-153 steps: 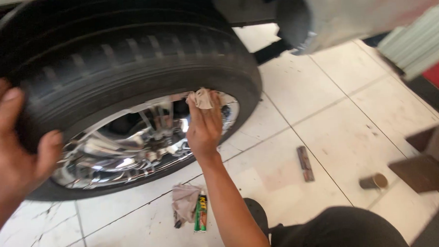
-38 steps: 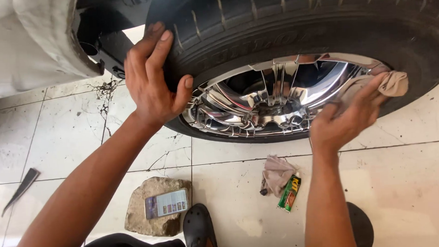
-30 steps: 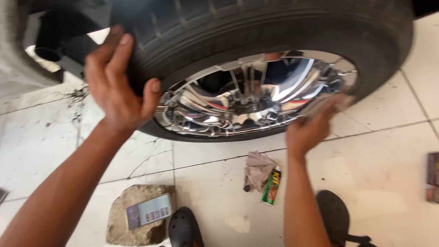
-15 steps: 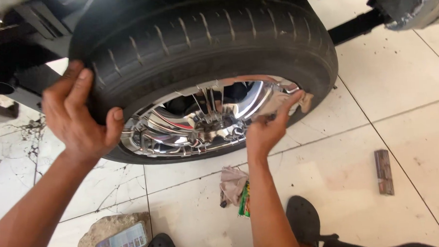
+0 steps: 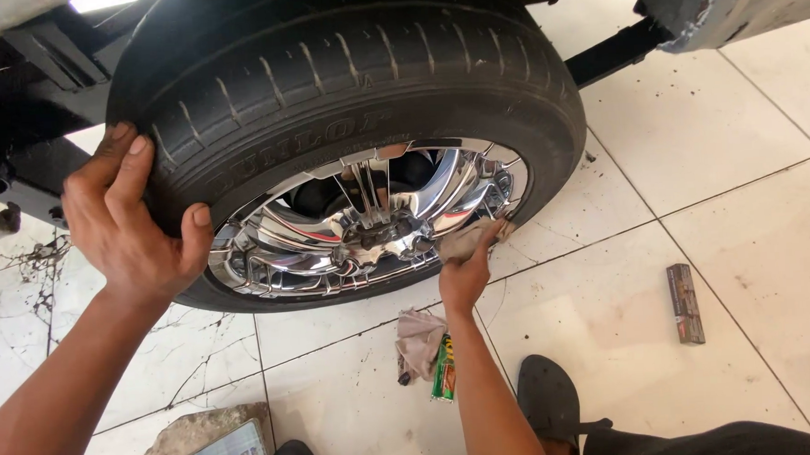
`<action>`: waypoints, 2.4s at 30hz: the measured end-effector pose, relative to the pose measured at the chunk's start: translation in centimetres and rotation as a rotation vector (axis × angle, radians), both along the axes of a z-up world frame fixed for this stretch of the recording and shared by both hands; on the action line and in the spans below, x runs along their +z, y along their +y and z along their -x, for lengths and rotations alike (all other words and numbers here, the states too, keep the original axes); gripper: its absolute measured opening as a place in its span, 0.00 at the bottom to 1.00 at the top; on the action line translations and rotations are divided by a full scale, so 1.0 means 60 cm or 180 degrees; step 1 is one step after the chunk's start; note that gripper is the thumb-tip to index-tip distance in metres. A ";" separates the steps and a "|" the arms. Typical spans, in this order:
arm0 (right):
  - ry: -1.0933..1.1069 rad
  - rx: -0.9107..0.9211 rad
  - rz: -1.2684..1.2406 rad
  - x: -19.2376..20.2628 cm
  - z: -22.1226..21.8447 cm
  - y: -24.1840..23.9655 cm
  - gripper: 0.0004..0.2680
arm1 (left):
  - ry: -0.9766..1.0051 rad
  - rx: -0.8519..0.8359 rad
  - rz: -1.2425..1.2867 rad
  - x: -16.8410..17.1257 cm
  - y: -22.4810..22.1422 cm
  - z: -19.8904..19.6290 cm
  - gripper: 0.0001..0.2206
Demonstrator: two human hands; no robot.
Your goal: Clean and polish a chrome car wheel using a rag and polish compound.
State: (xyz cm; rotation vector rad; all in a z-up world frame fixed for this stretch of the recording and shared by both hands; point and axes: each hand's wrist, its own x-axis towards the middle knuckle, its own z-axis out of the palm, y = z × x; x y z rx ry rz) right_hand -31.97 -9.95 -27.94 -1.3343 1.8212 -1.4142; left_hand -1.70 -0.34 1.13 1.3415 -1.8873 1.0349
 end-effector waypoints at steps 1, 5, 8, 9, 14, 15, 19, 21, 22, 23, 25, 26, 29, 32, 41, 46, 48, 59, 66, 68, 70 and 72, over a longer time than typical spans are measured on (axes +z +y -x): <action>0.0007 0.0050 -0.0122 -0.011 -0.003 0.003 0.39 | 0.0001 0.0010 -0.0009 0.000 0.003 0.000 0.25; -0.0083 0.0236 -0.0576 -0.066 -0.023 0.025 0.39 | 0.0051 -0.0009 -0.0009 0.004 0.009 0.002 0.25; -0.0034 0.0470 -0.0622 -0.097 -0.033 0.037 0.40 | 0.0076 -0.0057 -0.0009 0.003 0.007 -0.002 0.25; 0.0097 0.0610 -0.0768 -0.081 -0.034 0.050 0.39 | 0.0088 -0.0064 -0.0039 -0.004 0.008 -0.008 0.25; 0.0663 0.1059 -0.1468 -0.092 -0.020 0.078 0.34 | 0.0135 -0.0099 -0.0087 -0.014 0.011 -0.018 0.27; 0.0697 0.0987 -0.1095 -0.143 -0.012 0.071 0.28 | 0.0132 -0.0101 -0.0072 -0.012 0.009 -0.017 0.27; -0.0425 0.0382 0.0121 -0.174 0.007 0.051 0.13 | 0.0096 -0.0073 -0.0054 -0.015 0.009 -0.025 0.27; -0.0997 0.0069 0.0241 -0.102 0.026 0.025 0.09 | 0.0082 -0.0061 -0.0047 -0.018 0.008 -0.029 0.27; -0.1586 -0.0272 0.0367 -0.067 0.035 0.011 0.06 | 0.0048 -0.0072 -0.0033 -0.019 0.006 -0.031 0.27; -0.1575 -0.0262 0.0358 -0.046 0.049 -0.008 0.06 | 0.0059 -0.0061 -0.0040 -0.012 0.005 -0.026 0.27; -0.1476 -0.0346 0.1199 -0.004 0.076 -0.046 0.05 | 0.0050 -0.0080 0.0007 0.000 0.005 -0.014 0.26; -0.1466 -0.0332 0.1184 0.011 0.079 -0.054 0.05 | 0.0062 -0.0065 -0.0005 0.002 0.005 -0.014 0.26; -0.1097 -0.0429 0.1233 0.023 0.087 -0.066 0.04 | 0.0073 -0.0105 0.0013 0.003 0.005 -0.013 0.25; -0.0697 -0.0593 0.0928 -0.022 0.088 -0.071 0.04 | 0.0033 -0.0146 0.0038 0.003 0.002 -0.014 0.25; -0.0533 -0.0649 0.0213 -0.011 0.084 -0.072 0.05 | -0.0009 -0.0106 0.0003 0.003 0.001 -0.011 0.25; -0.0447 -0.0566 0.0887 0.000 0.087 -0.074 0.06 | 0.0082 -0.0109 -0.0034 -0.002 0.001 -0.013 0.26; -0.0561 -0.0538 0.0873 -0.042 0.071 -0.081 0.06 | 0.0061 -0.0097 0.0014 -0.010 -0.002 -0.024 0.26; -0.1168 -0.0754 -0.0323 -0.298 -0.105 -0.003 0.11 | 0.0162 -0.0106 -0.0059 -0.019 0.008 -0.024 0.27; -0.2328 -0.0018 -0.1796 -0.347 -0.243 0.062 0.09 | 0.0424 -0.0087 -0.0163 -0.030 0.010 -0.019 0.31; -0.2472 0.0244 -0.2218 -0.311 -0.283 0.079 0.09 | 0.0495 0.0009 -0.0150 -0.026 0.020 -0.028 0.32; -0.3193 0.1232 -0.2970 -0.259 -0.300 0.089 0.10 | 0.0596 -0.0083 -0.0368 -0.017 0.028 -0.031 0.34; -0.3501 0.1970 -0.3133 -0.285 -0.298 0.086 0.09 | 0.0555 0.0060 -0.0393 -0.007 0.045 -0.037 0.33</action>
